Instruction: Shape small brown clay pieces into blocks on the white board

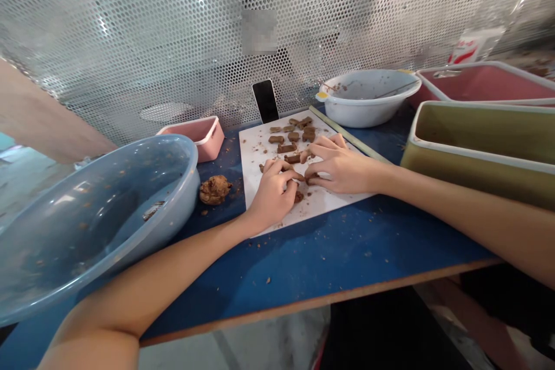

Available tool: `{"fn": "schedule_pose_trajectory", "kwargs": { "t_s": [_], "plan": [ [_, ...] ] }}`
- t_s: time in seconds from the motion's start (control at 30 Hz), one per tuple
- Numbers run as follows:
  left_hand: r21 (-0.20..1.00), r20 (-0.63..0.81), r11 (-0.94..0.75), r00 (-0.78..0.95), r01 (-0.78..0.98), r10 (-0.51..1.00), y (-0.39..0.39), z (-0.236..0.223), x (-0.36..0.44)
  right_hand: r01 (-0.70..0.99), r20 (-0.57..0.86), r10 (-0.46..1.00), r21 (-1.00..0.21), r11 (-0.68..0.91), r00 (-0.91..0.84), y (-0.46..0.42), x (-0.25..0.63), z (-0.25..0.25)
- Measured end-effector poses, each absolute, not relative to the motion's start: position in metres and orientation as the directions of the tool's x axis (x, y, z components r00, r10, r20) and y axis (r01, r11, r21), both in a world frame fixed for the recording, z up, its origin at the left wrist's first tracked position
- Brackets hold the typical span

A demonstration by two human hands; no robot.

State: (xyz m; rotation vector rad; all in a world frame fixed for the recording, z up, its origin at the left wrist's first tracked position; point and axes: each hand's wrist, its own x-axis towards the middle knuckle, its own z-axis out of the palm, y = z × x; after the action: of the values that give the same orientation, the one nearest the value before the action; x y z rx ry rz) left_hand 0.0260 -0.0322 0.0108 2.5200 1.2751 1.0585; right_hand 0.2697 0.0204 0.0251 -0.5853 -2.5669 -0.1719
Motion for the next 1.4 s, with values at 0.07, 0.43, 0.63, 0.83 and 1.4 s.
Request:
{"fn": "schedule_pose_trajectory", "kwargs": {
  "t_s": [0.07, 0.43, 0.63, 0.83, 1.4],
  "plan": [
    [0.409, 0.534, -0.636, 0.394, 0.654, 0.748, -0.033, 0.011, 0.026, 0.433, 0.491, 0.376, 0.003, 0.901, -0.786, 0.021, 0.270, 0.024],
    [0.440, 0.515, -0.608, 0.369, 0.661, 0.774, -0.034, 0.013, 0.026, 0.455, 0.477, 0.380, 0.046, 0.889, -0.792, 0.016, 0.268, 0.029],
    [0.425, 0.520, -0.616, 0.377, 0.664, 0.766, -0.034, 0.014, 0.026, 0.434, 0.471, 0.367, 0.039, 0.900, -0.802, 0.018, 0.267, 0.023],
    [0.417, 0.511, -0.609, 0.380, 0.675, 0.771, -0.034, 0.015, 0.025, 0.421, 0.472, 0.357, 0.034, 0.906, -0.806, 0.018, 0.267, 0.021],
    [0.415, 0.523, -0.619, 0.381, 0.667, 0.762, -0.035, 0.016, 0.027, 0.539, 0.516, 0.438, 0.056, 0.840, -0.736, 0.011, 0.261, 0.023]
  ]
}}
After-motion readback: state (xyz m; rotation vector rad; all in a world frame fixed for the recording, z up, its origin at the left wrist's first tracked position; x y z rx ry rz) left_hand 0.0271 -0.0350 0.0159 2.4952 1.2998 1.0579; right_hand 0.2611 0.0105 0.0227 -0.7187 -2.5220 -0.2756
